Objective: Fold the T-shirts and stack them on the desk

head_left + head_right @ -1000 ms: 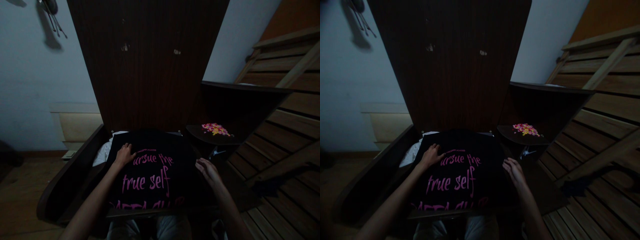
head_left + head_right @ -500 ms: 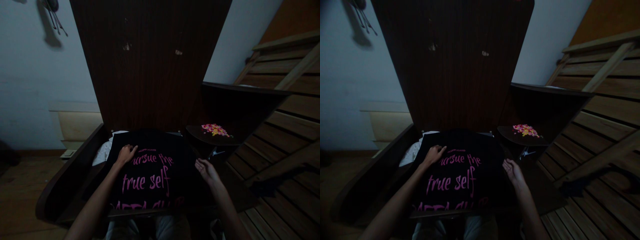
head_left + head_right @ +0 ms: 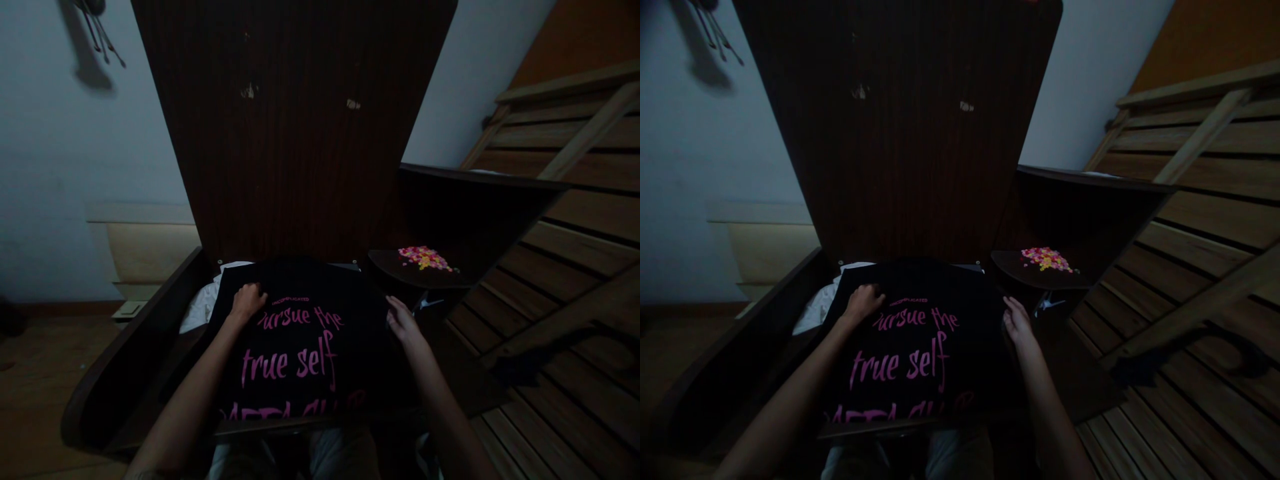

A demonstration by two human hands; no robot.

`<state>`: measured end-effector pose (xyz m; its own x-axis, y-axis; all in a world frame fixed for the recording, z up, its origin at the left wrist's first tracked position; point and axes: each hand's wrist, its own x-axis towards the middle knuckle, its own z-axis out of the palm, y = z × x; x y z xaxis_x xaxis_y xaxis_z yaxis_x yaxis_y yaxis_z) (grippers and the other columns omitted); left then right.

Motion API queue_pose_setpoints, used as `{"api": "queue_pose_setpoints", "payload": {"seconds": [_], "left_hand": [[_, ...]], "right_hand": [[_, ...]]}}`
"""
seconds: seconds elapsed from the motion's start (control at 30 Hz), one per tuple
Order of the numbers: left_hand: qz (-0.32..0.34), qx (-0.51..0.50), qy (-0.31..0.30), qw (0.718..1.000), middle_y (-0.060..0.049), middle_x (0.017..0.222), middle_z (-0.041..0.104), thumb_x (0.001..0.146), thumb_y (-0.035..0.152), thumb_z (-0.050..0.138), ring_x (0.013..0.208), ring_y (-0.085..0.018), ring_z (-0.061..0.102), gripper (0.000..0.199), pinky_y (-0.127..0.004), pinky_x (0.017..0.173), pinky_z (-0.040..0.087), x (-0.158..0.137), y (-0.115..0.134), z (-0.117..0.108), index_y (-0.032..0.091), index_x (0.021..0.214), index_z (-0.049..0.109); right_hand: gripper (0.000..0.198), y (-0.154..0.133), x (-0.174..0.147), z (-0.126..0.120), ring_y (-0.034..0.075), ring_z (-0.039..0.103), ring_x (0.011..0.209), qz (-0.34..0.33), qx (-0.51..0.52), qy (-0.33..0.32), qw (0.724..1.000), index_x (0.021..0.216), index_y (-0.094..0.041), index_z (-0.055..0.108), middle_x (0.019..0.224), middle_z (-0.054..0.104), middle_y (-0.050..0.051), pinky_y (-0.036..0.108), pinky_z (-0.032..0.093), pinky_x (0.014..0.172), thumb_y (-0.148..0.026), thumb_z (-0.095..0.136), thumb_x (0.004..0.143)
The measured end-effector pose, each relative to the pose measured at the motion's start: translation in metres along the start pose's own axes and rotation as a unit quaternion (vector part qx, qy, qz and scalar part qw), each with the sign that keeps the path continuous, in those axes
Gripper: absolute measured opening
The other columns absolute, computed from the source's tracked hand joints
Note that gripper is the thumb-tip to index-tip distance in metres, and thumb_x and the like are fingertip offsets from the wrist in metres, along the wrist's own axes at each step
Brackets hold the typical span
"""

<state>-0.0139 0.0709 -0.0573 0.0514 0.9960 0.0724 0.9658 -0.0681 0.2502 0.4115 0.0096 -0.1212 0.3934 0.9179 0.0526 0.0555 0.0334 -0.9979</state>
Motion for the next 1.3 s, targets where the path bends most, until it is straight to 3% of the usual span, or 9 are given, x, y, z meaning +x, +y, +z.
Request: {"api": "queue_pose_setpoints", "payload": {"seconds": [0.13,0.23,0.37,0.47,0.6,0.77,0.93,1.17,1.3], "left_hand": [[-0.01,-0.05,0.039,0.998,-0.018,0.093,0.073,0.092,0.037,0.035,0.09,-0.029,0.069,0.044,-0.034,0.078,0.05,0.002,-0.001,-0.002,0.014,0.094,0.072],[0.075,-0.1,-0.007,0.992,-0.015,0.102,0.074,0.093,0.04,0.033,0.098,-0.026,0.068,0.047,-0.034,0.087,0.05,-0.002,-0.007,0.006,0.015,0.103,0.072],[0.148,-0.126,-0.011,0.981,-0.013,0.133,0.061,0.09,0.045,0.039,0.124,-0.026,0.055,0.052,-0.036,0.106,0.04,-0.013,-0.022,0.022,0.013,0.125,0.062],[0.156,-0.099,0.002,0.983,-0.016,0.147,0.045,0.087,0.052,0.044,0.139,-0.029,0.037,0.066,-0.044,0.113,0.032,-0.023,-0.033,0.034,0.01,0.136,0.051],[0.14,-0.046,0.006,0.989,-0.018,0.146,0.046,0.088,0.045,0.044,0.14,-0.03,0.035,0.059,-0.048,0.113,0.031,-0.04,-0.034,0.04,0.01,0.135,0.05],[0.09,0.035,0.001,0.995,-0.02,0.126,0.063,0.084,0.026,0.047,0.119,-0.032,0.058,0.033,-0.041,0.094,0.048,-0.062,-0.011,0.019,0.014,0.109,0.066],[0.057,0.044,0.013,0.997,-0.018,0.096,0.071,0.083,0.021,0.045,0.092,-0.031,0.068,0.026,-0.038,0.078,0.051,-0.064,0.004,0.001,0.015,0.09,0.07],[0.103,-0.142,-0.136,0.975,-0.003,0.081,0.075,0.078,0.024,0.05,0.078,-0.02,0.07,0.025,-0.025,0.07,0.048,-0.039,-0.005,-0.017,0.022,0.08,0.074],[0.118,-0.192,-0.108,0.968,-0.001,0.079,0.074,0.077,0.026,0.048,0.075,-0.019,0.069,0.027,-0.025,0.071,0.049,-0.032,0.001,-0.024,0.022,0.081,0.075]], "right_hand": [[0.058,-0.007,0.004,0.013,0.018,0.064,0.062,0.027,-0.025,0.076,0.996,0.126,-0.029,0.052,0.097,0.068,0.006,0.032,0.055,0.054,-0.032,0.065,0.07],[0.072,-0.018,-0.004,0.025,0.022,0.067,0.093,-0.084,-0.117,0.107,0.984,0.144,-0.031,0.037,0.125,0.062,0.009,0.036,0.057,0.076,-0.026,0.058,0.075],[0.076,-0.026,-0.021,0.028,0.024,0.057,0.112,-0.261,-0.318,-0.031,0.911,0.151,-0.03,0.027,0.131,0.061,0.007,0.044,0.046,0.098,-0.013,0.047,0.079],[0.08,-0.025,-0.026,0.024,0.025,0.057,0.105,-0.303,-0.395,-0.107,0.861,0.15,-0.028,0.03,0.116,0.069,0.006,0.047,0.045,0.099,-0.007,0.045,0.075],[0.066,-0.025,-0.024,0.024,0.024,0.054,0.113,-0.325,-0.428,-0.115,0.835,0.14,-0.023,0.047,0.126,0.062,0.008,0.045,0.043,0.102,-0.009,0.048,0.075],[0.05,-0.036,-0.019,0.031,0.025,0.053,0.116,-0.246,-0.475,-0.115,0.837,0.125,-0.021,0.059,0.123,0.061,0.01,0.042,0.041,0.103,-0.013,0.057,0.076],[0.04,-0.048,-0.01,0.033,0.024,0.056,0.108,-0.205,-0.485,-0.094,0.845,0.112,-0.022,0.066,0.11,0.062,0.008,0.038,0.042,0.099,-0.017,0.064,0.073],[0.061,-0.059,0.003,0.027,0.024,0.064,0.1,-0.068,-0.365,-0.124,0.92,0.118,-0.023,0.063,0.111,0.068,0.007,0.035,0.048,0.089,-0.046,0.079,0.064],[0.042,-0.061,0.012,0.025,0.021,0.067,0.081,0.012,-0.344,-0.099,0.934,0.101,-0.018,0.069,0.086,0.072,0.006,0.03,0.05,0.074,-0.043,0.075,0.068]]}}
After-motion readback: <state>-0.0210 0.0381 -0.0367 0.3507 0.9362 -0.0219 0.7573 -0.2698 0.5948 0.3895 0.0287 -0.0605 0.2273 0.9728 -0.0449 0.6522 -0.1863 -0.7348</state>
